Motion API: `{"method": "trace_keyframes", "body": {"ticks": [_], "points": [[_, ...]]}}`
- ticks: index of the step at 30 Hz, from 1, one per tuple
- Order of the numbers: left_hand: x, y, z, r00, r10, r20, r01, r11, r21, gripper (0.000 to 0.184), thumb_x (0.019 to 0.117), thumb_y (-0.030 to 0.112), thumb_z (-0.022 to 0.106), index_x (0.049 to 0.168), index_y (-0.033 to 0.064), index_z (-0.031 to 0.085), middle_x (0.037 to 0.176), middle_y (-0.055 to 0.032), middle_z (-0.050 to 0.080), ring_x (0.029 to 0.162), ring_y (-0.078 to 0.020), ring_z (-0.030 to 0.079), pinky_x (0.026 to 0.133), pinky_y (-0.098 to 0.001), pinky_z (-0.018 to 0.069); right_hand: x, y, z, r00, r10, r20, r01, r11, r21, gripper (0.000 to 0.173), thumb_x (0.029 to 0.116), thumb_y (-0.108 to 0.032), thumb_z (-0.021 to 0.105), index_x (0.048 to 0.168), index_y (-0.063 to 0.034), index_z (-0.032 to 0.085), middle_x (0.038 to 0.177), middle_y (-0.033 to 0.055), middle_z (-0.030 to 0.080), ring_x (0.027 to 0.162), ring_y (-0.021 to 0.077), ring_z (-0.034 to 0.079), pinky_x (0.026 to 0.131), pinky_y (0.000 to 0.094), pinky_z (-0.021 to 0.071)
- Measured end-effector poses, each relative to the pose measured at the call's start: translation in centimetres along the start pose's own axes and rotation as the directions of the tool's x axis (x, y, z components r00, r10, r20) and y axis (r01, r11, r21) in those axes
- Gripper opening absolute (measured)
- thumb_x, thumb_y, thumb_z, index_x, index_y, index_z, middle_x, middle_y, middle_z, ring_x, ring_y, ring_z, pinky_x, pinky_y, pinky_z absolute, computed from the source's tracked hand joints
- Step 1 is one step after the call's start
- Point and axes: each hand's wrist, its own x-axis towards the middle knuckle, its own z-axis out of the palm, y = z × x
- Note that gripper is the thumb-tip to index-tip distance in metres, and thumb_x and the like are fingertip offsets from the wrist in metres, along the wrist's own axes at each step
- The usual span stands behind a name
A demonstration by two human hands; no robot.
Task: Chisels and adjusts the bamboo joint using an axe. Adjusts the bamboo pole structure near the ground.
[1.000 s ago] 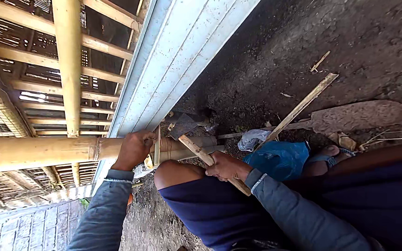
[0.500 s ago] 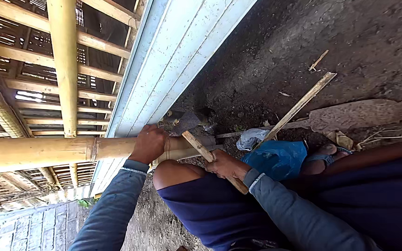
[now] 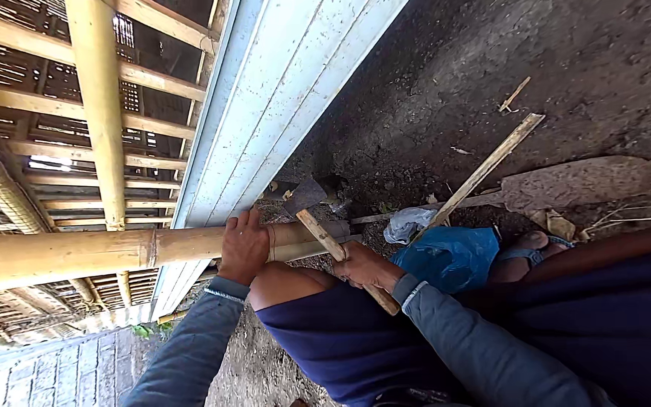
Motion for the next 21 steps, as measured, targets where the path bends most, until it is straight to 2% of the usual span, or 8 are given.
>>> {"method": "trace_keyframes", "body": {"ticks": [2,5,8,12,16,21], "points": [[-0.1,0.2,-0.1,0.996,-0.081,0.024,0.082,0.996,-0.037,0.013,0.0929,0.010,0.064,0.089,0.0048,0.076,0.124,-0.0157,0.064,0.113,-0.0357,0.061,0.090,-0.0538,0.0499,0.0,-0.2,0.1,1.000,0.004,0.005,-0.004,1.000,-0.017,0.012,0.0932,-0.015,0.069,0.096,-0.0077,0.059,0.060,0.0028,0.053,0.042,0.0113,0.048,0.042,0.0262,0.0436],[-0.3,0.5,0.0,0.974,-0.225,0.020,0.225,0.966,-0.127,0.014,0.0944,0.016,0.067,0.096,0.0088,0.078,0.121,-0.0217,0.063,0.113,-0.0403,0.061,0.089,-0.0565,0.0510,0.0,-0.1,0.1,1.000,-0.002,0.014,0.003,0.999,-0.045,0.012,0.0934,-0.015,0.069,0.096,-0.0082,0.059,0.061,0.0026,0.053,0.042,0.0113,0.049,0.043,0.0262,0.0438],[-0.5,1.0,-0.3,0.944,-0.322,0.072,0.329,0.931,-0.155,0.017,0.0967,0.021,0.066,0.105,0.0122,0.078,0.116,-0.0240,0.063,0.111,-0.0415,0.062,0.088,-0.0569,0.0507,0.0,-0.2,0.1,1.000,0.002,0.014,-0.001,0.997,-0.073,0.013,0.0935,-0.017,0.069,0.097,-0.0080,0.060,0.063,0.0029,0.053,0.044,0.0120,0.049,0.044,0.0275,0.0442],[-0.7,1.1,-0.2,0.946,-0.319,0.061,0.324,0.939,-0.112,0.021,0.0990,0.022,0.062,0.107,0.0125,0.078,0.111,-0.0225,0.067,0.106,-0.0403,0.065,0.088,-0.0554,0.0500,0.1,-0.2,0.2,1.000,0.009,0.014,-0.008,0.996,-0.088,0.015,0.0936,-0.018,0.069,0.101,-0.0080,0.060,0.065,0.0036,0.055,0.045,0.0123,0.050,0.045,0.0285,0.0452],[-0.7,1.4,-0.7,0.934,-0.336,0.118,0.348,0.932,-0.105,0.022,0.1004,0.020,0.060,0.110,0.0121,0.078,0.113,-0.0240,0.066,0.105,-0.0402,0.066,0.088,-0.0553,0.0513,0.2,-0.2,0.6,1.000,0.001,0.030,0.002,0.996,-0.088,0.014,0.0937,-0.017,0.068,0.100,-0.0084,0.060,0.064,0.0032,0.054,0.045,0.0121,0.050,0.045,0.0285,0.0446],[-0.7,1.7,-1.5,0.924,-0.344,0.164,0.361,0.928,-0.086,0.025,0.1025,0.018,0.055,0.114,0.0090,0.076,0.115,-0.0264,0.065,0.094,-0.0425,0.070,0.077,-0.0557,0.0560,0.1,-0.5,1.1,0.998,-0.020,0.059,0.028,0.990,-0.141,0.013,0.0937,-0.018,0.068,0.098,-0.0084,0.060,0.065,0.0038,0.054,0.046,0.0133,0.050,0.046,0.0305,0.0448]]}}
